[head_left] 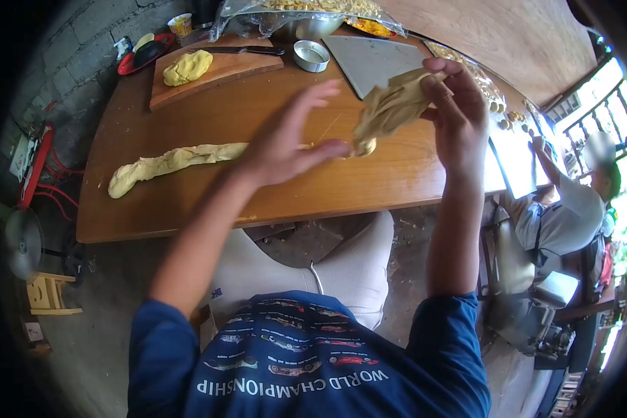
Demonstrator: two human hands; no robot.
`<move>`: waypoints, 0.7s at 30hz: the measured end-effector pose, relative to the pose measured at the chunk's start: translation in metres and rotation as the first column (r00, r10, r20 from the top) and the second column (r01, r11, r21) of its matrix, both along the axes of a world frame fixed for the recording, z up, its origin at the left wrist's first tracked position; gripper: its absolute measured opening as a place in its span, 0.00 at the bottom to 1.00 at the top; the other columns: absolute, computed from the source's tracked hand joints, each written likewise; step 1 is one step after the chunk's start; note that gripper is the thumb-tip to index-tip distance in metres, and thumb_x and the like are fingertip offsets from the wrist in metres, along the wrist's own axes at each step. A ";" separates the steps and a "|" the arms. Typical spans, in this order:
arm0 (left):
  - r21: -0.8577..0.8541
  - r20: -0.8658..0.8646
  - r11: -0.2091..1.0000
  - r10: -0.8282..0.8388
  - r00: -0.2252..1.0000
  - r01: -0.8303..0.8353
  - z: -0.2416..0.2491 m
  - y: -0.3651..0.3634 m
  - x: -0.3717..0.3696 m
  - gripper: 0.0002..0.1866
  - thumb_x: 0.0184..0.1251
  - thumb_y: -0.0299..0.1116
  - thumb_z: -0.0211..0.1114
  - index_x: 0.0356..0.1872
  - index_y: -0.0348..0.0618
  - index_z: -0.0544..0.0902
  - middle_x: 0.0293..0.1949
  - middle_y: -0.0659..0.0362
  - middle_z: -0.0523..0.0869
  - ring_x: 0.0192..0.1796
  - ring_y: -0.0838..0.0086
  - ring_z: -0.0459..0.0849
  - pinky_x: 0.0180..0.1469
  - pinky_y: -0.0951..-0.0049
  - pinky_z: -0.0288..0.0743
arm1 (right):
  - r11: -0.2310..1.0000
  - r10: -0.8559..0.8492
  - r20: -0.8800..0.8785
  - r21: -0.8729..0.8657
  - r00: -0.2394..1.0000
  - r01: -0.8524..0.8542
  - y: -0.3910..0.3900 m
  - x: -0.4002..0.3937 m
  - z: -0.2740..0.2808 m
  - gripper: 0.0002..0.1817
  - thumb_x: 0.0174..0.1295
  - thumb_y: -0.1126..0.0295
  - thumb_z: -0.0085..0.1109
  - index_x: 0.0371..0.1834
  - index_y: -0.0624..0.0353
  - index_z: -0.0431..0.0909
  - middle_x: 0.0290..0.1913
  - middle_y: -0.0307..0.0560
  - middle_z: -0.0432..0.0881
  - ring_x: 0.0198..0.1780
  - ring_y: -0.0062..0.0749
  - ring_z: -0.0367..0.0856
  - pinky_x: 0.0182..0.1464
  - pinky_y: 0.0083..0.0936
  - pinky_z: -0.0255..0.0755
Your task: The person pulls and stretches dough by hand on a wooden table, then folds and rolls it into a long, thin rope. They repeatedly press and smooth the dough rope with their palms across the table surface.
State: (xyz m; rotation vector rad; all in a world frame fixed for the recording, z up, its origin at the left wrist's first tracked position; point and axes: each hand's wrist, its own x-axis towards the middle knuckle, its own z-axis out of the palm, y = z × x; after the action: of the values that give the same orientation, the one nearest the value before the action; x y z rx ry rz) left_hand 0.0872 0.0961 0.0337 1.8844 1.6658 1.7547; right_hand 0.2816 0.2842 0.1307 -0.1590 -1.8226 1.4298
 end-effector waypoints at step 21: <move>-0.378 0.314 0.906 -0.068 0.947 0.191 0.036 -0.005 -0.006 0.18 0.88 0.46 0.68 0.40 0.43 0.84 0.27 0.72 0.75 0.30 0.88 0.70 0.32 0.79 0.64 | 0.965 0.262 0.331 -0.110 0.907 -0.239 0.006 0.010 -0.070 0.21 0.79 0.64 0.67 0.69 0.63 0.81 0.58 0.48 0.86 0.60 0.30 0.87 0.59 0.33 0.84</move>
State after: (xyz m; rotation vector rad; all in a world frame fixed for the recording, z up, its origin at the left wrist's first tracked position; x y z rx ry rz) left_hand 0.0809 0.0914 0.0699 1.4373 1.5936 1.4159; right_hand 0.2916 0.2903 0.0604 -0.2259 -2.1397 1.7301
